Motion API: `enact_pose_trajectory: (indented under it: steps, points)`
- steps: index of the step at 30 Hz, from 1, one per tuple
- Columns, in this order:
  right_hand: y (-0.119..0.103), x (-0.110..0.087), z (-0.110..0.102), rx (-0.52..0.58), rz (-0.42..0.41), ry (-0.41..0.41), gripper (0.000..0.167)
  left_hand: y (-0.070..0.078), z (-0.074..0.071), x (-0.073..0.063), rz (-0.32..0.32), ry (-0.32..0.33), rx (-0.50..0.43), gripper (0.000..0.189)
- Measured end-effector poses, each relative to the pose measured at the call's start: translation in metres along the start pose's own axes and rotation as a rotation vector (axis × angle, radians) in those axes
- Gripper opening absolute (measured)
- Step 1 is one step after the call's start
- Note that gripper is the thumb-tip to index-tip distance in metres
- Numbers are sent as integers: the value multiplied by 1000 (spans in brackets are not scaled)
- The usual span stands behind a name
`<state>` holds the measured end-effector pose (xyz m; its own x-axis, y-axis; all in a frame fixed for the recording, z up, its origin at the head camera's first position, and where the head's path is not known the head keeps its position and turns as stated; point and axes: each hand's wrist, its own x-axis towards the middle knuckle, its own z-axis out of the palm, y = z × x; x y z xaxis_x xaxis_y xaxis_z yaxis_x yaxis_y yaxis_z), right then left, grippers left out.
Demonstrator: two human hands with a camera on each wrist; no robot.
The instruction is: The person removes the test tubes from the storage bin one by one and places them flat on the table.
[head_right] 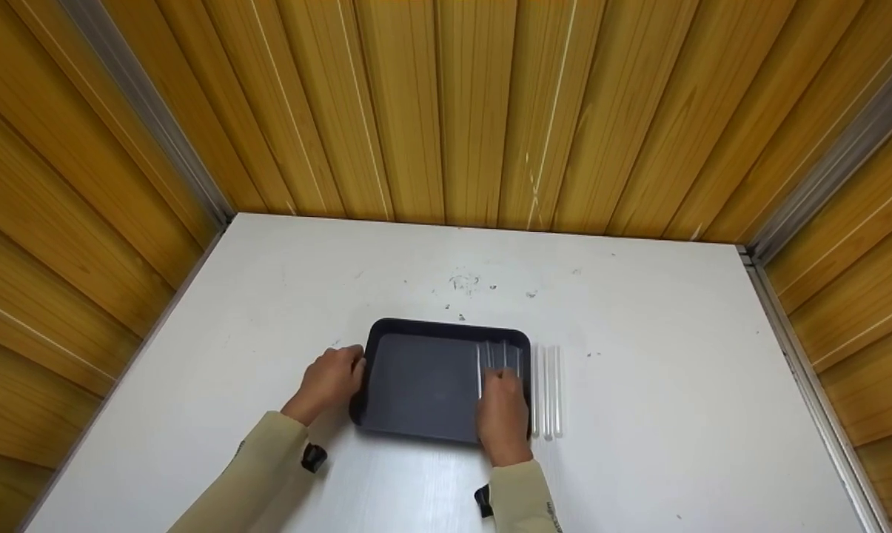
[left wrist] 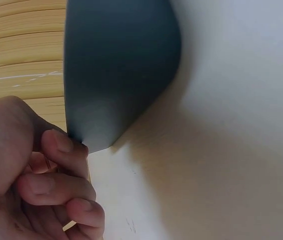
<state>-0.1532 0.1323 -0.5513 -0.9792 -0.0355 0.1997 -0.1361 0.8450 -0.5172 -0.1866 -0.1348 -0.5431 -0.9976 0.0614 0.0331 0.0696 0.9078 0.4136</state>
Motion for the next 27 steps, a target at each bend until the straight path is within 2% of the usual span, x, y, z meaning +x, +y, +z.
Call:
enact_pose_trajectory:
  steps: [5,11,22,27]
  points:
    - [0,0,2,-30,-20,30,27,4,1,2,-12,-18,-6,17]
    - [0,0,4,-31,-23,18,28,6,2,3,-9,-31,-18,18]
    - [0,0,1,10,-23,11,27,3,2,2,22,18,16,15]
    - [-3,-1,-3,28,-12,-3,28,1,2,1,-7,-10,14,16]
